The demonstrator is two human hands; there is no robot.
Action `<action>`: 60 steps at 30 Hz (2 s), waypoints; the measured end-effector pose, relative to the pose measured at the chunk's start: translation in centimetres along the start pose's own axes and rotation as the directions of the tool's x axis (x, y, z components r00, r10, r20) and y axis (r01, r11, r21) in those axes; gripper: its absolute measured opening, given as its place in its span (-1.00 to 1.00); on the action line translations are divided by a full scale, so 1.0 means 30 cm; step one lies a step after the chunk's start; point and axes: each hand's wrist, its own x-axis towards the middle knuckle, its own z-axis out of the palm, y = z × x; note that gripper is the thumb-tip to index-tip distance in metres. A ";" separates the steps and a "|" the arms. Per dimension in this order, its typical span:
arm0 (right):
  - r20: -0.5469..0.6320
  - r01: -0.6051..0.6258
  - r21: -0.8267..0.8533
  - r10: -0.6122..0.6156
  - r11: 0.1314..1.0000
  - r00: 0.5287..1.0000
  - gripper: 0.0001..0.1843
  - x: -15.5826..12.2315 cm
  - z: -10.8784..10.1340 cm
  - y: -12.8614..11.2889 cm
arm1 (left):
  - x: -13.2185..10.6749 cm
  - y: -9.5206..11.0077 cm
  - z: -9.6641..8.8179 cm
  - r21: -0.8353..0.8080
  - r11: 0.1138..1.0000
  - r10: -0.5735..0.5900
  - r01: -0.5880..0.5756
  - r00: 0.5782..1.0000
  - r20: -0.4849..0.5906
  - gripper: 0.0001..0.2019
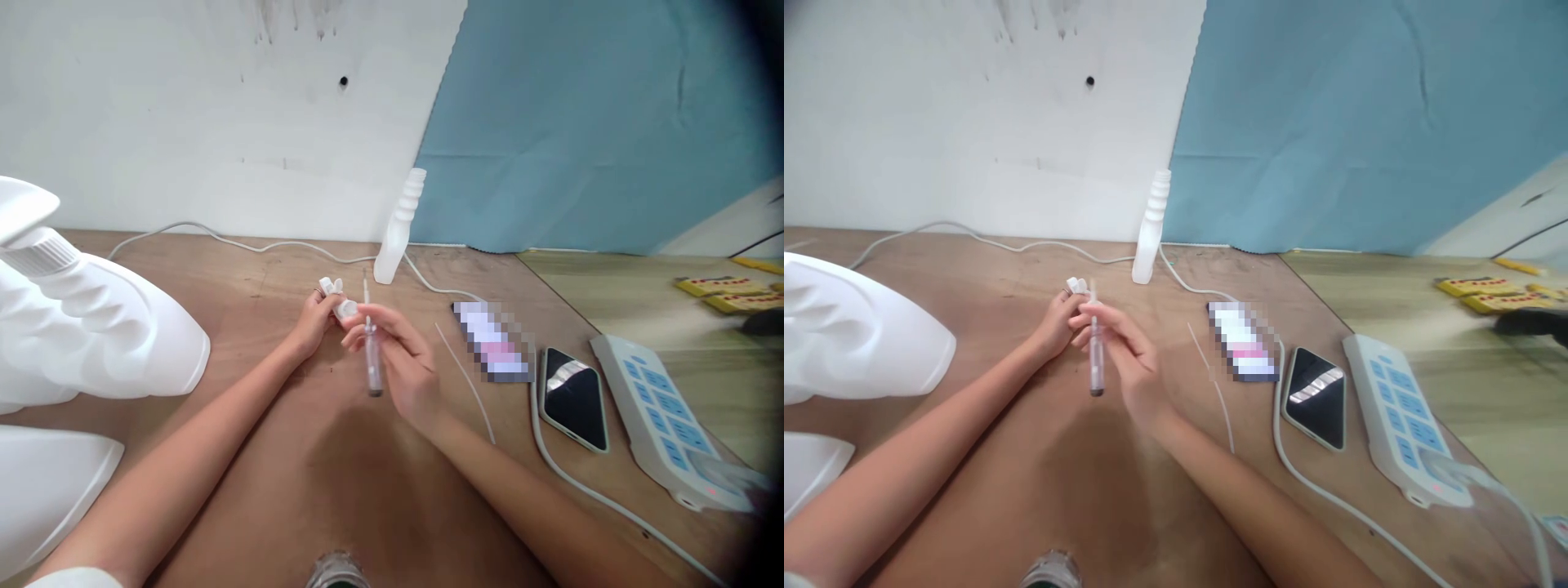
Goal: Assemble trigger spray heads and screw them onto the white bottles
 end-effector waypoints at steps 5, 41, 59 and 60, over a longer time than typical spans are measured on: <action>-0.292 -0.090 -0.237 0.018 0.967 0.956 -0.79 -0.033 -0.117 0.101 | 0.001 -0.006 -0.010 0.005 0.997 0.072 -0.072 0.997 0.028 -0.67; -0.015 -0.130 -0.077 0.129 0.989 0.992 -0.82 -0.061 -0.076 0.124 | -0.034 -0.001 0.007 0.075 0.993 -0.106 0.095 0.979 0.172 -0.65; 0.406 0.580 -0.730 -0.452 0.362 0.794 -0.71 -0.028 -0.144 0.117 | -0.021 -0.012 0.004 0.075 0.996 0.058 -0.057 0.998 -0.005 -0.64; 0.376 0.555 -0.733 -0.446 0.392 0.812 -0.71 -0.030 -0.153 0.111 | -0.020 -0.013 0.001 0.087 0.993 0.084 -0.082 0.996 -0.020 -0.65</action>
